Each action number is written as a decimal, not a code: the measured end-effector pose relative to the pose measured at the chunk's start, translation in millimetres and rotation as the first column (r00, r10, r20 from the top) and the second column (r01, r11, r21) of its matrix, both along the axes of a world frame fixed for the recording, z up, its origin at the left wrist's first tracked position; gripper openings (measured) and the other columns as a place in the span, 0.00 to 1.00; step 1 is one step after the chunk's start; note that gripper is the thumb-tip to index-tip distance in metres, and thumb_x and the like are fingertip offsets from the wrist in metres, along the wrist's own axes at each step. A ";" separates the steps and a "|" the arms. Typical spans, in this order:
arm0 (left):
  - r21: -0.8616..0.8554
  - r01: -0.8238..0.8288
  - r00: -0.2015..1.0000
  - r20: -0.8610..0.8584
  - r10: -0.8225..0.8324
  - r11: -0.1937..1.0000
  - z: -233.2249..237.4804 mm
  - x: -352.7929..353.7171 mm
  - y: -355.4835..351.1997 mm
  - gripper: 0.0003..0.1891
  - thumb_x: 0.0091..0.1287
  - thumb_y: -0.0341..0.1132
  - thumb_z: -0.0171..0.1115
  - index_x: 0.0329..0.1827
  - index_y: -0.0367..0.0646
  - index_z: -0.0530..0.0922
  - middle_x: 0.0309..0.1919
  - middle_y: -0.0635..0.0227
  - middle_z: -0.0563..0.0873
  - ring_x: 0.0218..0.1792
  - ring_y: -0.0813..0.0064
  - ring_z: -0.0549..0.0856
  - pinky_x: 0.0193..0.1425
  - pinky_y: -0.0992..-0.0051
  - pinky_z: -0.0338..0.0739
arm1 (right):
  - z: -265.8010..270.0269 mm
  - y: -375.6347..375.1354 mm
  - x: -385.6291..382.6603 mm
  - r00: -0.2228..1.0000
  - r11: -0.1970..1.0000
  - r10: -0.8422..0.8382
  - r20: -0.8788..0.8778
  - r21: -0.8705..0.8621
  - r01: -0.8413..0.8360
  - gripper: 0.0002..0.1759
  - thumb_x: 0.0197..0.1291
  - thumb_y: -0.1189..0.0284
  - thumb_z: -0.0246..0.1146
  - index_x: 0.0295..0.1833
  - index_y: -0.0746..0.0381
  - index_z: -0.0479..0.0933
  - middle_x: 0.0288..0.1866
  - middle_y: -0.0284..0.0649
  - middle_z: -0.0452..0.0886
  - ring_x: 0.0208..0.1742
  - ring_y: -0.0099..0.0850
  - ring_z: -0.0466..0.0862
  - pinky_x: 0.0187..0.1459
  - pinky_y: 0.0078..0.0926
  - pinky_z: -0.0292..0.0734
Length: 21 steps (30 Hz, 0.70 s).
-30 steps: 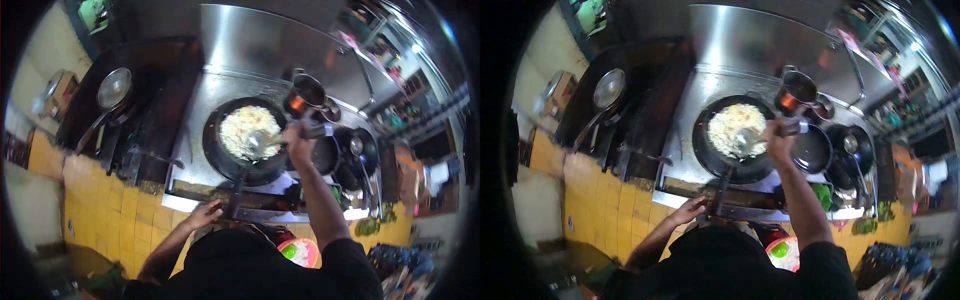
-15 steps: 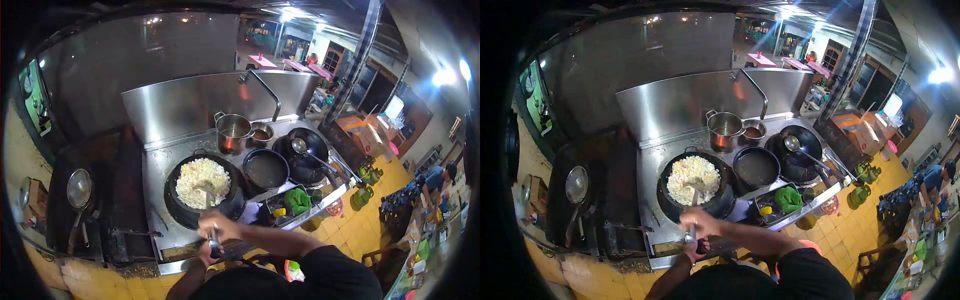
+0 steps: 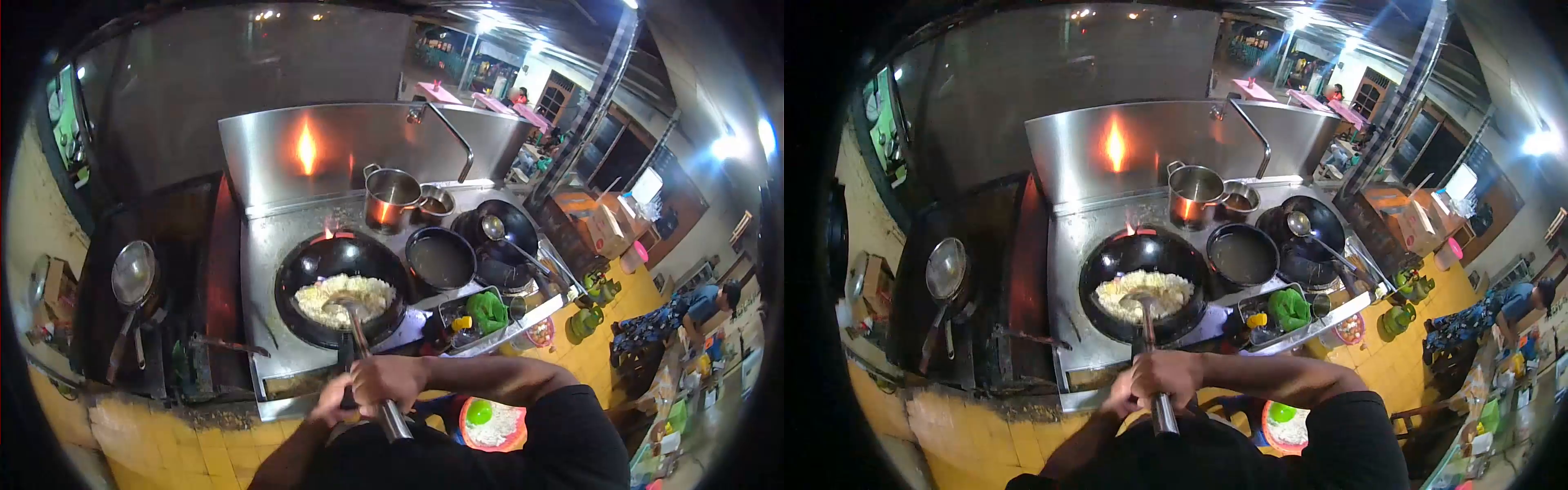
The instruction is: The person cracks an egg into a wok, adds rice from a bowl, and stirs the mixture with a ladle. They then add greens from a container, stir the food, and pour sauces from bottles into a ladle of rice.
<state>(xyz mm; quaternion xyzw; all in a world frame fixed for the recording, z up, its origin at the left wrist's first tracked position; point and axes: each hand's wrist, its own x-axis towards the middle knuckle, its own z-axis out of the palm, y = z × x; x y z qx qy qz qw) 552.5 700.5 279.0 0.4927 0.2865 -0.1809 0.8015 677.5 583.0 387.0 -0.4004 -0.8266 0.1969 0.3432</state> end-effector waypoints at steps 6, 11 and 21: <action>-0.393 -0.062 0.957 0.238 0.166 0.917 -97.9 -19.4 -7.8 0.16 0.71 0.46 0.51 0.44 0.42 0.77 0.33 0.72 0.82 0.30 0.79 0.81 0.32 0.76 0.76 | -81.3 21.7 16.9 0.971 0.982 -0.189 0.144 0.057 0.183 0.14 0.49 0.66 0.64 0.21 0.59 0.67 0.21 0.40 0.72 0.29 0.43 0.75 0.40 0.40 0.67; 0.077 0.007 0.944 0.328 -0.032 0.997 -85.1 -30.9 -15.6 0.20 0.70 0.46 0.53 0.55 0.38 0.71 0.37 0.67 0.80 0.36 0.75 0.81 0.40 0.75 0.76 | -38.2 10.5 2.9 0.985 0.985 -0.173 0.015 0.012 0.172 0.10 0.47 0.69 0.64 0.25 0.59 0.69 0.21 0.43 0.71 0.29 0.46 0.75 0.36 0.41 0.67; -0.533 -0.079 0.905 0.316 0.285 0.843 -202.3 -34.8 -16.8 0.19 0.67 0.47 0.57 0.47 0.38 0.75 0.36 0.67 0.81 0.34 0.77 0.80 0.39 0.76 0.74 | -38.1 34.7 62.4 0.993 0.994 -0.111 0.032 -0.021 0.111 0.10 0.33 0.71 0.68 0.26 0.58 0.77 0.26 0.43 0.80 0.32 0.45 0.81 0.32 0.43 0.74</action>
